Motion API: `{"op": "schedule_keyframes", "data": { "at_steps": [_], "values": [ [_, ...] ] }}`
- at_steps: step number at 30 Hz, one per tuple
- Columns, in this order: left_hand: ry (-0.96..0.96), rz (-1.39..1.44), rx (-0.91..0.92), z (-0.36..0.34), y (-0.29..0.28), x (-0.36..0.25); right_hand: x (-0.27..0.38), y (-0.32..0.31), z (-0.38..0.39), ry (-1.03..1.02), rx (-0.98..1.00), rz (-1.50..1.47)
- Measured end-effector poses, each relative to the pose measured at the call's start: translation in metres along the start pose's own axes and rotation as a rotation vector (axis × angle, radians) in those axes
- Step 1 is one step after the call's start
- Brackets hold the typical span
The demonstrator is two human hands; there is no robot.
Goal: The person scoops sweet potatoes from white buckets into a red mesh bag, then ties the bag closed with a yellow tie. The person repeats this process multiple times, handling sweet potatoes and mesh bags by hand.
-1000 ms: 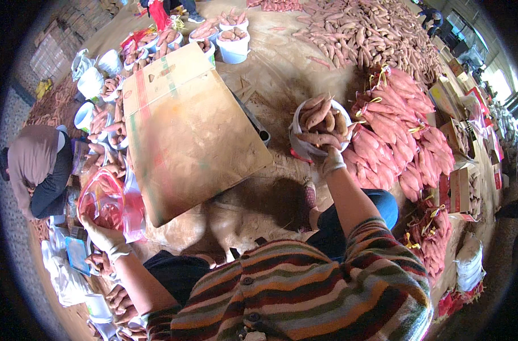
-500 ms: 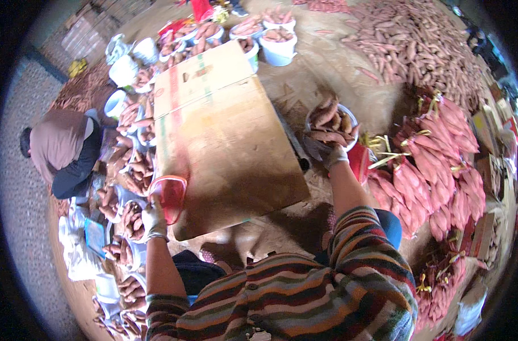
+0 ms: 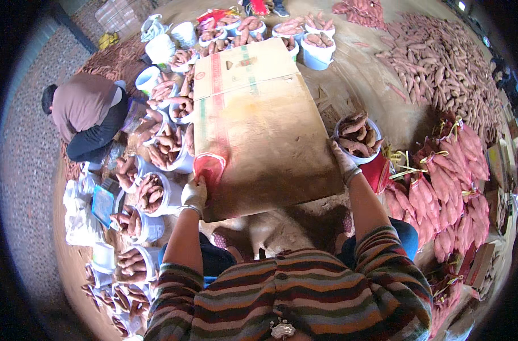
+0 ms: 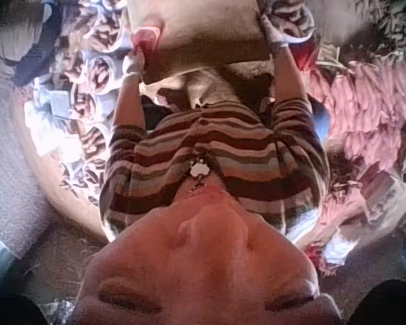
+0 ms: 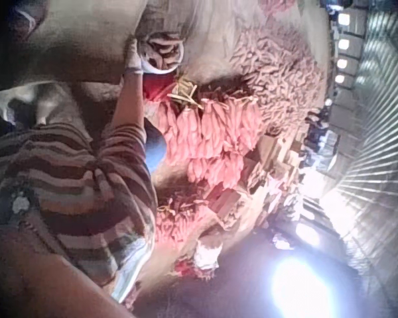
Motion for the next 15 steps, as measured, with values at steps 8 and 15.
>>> {"op": "schedule_keyframes", "data": {
  "at_steps": [8,15],
  "values": [
    [0.083,-0.064,0.055,0.057,-0.007,0.008,-0.022,0.020,0.099,0.200,-0.029,-0.163],
    [0.498,0.233,-0.501,0.059,-0.090,-0.055,0.068,0.042,0.131,-0.245,-0.144,0.593]
  ]
}}
Point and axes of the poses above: each hand's wrist, its own z-axis away from the middle knuckle, its own y-axis out of the palm, x = y × z, the point moved 7 cm from there along -z, towards the middle knuckle, and after that the axes turned 15 degrees about y, right-handed, at the moved point
